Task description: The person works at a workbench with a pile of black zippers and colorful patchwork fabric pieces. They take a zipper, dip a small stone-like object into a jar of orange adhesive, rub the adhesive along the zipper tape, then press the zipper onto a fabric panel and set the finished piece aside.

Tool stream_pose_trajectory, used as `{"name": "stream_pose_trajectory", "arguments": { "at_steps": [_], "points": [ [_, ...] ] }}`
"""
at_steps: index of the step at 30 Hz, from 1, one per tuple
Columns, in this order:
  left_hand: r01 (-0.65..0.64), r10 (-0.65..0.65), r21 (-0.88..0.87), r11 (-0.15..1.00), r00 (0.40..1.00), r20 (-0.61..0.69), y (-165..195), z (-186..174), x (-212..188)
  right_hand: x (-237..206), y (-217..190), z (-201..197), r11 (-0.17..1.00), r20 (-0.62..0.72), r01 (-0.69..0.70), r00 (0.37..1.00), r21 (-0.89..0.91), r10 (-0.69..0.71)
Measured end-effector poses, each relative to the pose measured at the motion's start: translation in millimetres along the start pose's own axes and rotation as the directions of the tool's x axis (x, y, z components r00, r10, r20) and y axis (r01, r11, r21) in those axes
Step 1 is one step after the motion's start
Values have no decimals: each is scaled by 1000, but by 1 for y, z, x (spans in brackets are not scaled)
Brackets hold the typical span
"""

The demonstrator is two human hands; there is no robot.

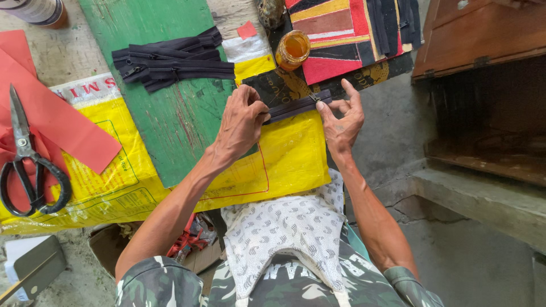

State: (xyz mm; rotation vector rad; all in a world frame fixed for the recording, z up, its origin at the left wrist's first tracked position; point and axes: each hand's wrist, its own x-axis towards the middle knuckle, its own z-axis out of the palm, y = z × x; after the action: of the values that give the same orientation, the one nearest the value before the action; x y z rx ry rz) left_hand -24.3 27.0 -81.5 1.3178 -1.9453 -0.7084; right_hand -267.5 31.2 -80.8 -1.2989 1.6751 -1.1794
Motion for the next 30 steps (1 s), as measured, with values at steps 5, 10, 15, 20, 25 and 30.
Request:
{"name": "stream_pose_trajectory", "arguments": {
  "at_steps": [5,10,15,20,25,30],
  "points": [
    [-11,10,23,1000,1000,8,1,2,1,0,1,-1,999,-8,20,1000,-47,-20],
    [-21,20,25,999,1000,2,1,1,1,0,1,1,1000,-27,3,1000,-10,-4],
    [-33,33,32,999,999,-1,1,3,1,-1,-3,1,1000,-19,-25,1000,-8,25],
    [-75,73,109,991,997,21,1,6,0,1,-4,-2,999,-6,33,999,-3,-33],
    [-97,92,152,984,995,44,2,7,-1,11,-2,-7,1000,-42,7,999,24,-6],
    [-199,175,235,951,977,121,5,4,-1,17,-3,-12,996,-15,77,997,-34,-78]
  ]
}}
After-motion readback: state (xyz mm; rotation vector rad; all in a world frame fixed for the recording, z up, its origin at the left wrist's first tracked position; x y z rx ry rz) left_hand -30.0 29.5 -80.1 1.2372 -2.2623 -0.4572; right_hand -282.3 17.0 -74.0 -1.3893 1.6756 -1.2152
